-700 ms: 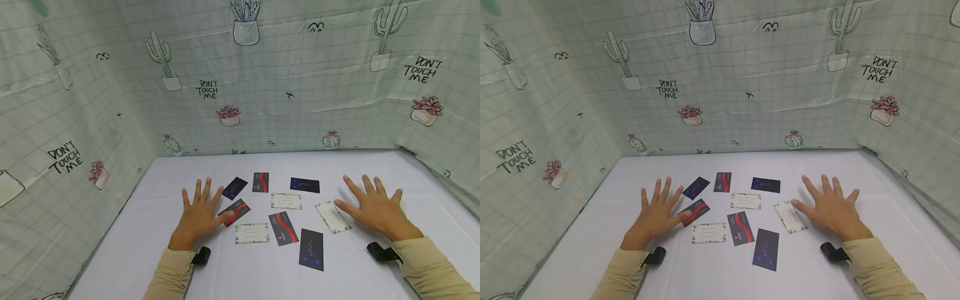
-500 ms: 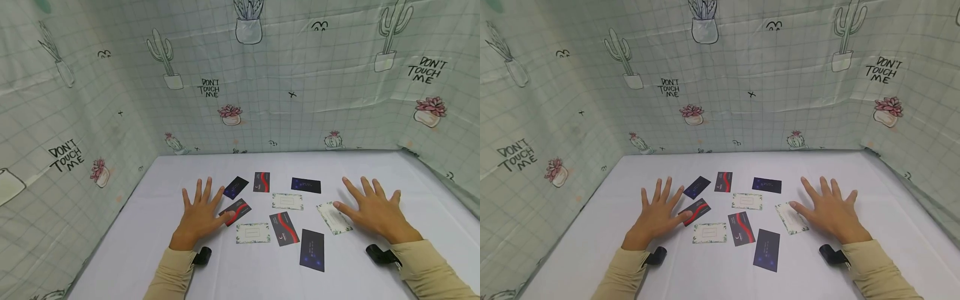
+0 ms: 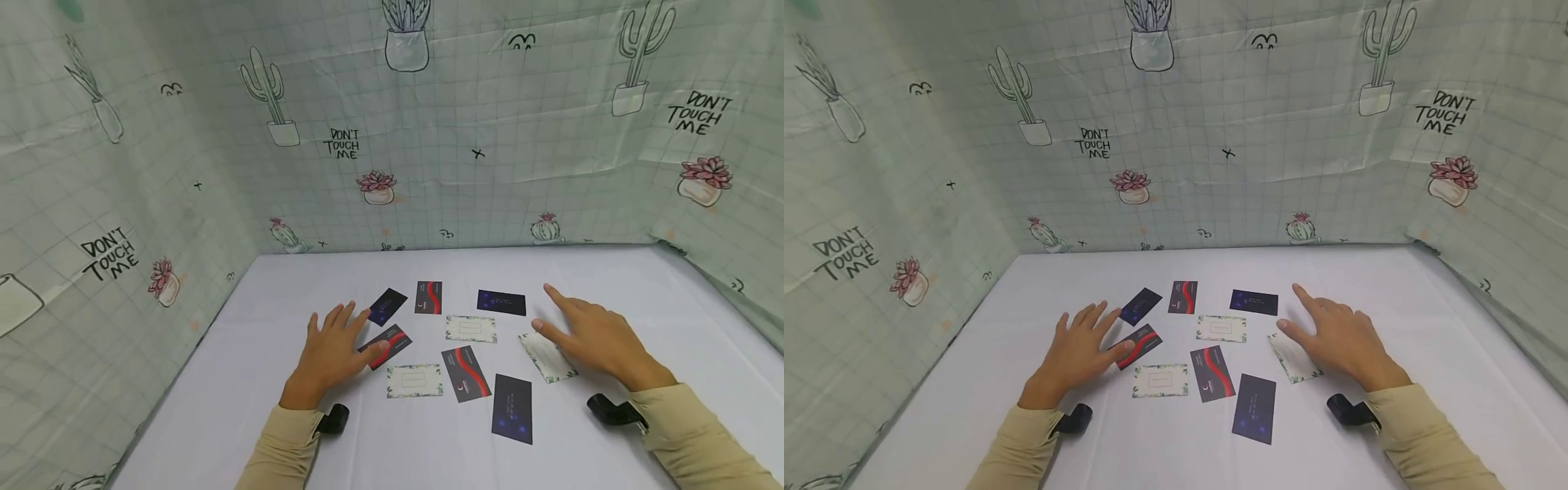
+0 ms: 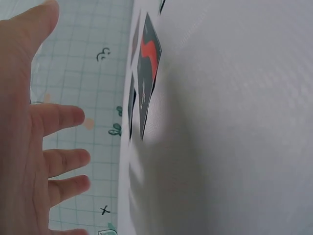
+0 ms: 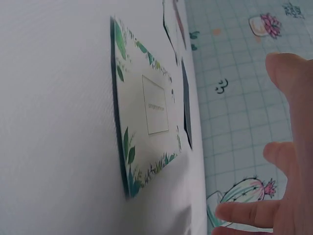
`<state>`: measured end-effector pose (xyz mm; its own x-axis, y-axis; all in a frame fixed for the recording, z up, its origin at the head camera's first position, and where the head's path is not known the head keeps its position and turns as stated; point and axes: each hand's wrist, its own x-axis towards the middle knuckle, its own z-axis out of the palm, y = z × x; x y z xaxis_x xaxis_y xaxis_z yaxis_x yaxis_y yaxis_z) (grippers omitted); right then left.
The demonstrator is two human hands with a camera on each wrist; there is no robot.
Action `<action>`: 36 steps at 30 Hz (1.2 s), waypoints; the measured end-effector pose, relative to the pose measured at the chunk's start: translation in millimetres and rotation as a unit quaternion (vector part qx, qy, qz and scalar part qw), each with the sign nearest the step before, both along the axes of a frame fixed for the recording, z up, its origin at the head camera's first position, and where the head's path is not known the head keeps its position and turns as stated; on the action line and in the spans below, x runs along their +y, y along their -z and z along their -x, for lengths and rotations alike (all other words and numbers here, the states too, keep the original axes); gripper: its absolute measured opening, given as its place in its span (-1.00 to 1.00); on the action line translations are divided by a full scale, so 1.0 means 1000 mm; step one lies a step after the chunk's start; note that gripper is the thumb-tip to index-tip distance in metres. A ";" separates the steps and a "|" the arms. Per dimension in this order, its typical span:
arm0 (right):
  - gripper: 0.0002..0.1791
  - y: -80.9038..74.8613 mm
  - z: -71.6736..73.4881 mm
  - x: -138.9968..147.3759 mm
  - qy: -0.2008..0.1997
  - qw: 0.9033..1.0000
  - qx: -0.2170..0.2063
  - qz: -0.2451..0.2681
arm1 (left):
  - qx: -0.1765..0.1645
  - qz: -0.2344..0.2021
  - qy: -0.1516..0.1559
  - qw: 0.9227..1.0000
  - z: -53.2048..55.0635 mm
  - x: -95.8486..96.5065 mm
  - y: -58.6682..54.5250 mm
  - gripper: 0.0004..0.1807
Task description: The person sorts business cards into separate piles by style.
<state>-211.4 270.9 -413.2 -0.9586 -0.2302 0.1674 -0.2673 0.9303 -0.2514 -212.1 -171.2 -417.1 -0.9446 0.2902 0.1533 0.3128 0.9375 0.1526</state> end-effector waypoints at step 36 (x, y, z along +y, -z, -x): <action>-0.36 -0.010 0.032 -0.055 -0.041 0.989 -0.060 0.128 | 0.014 -0.018 0.010 1.000 0.006 -0.010 0.004 -0.51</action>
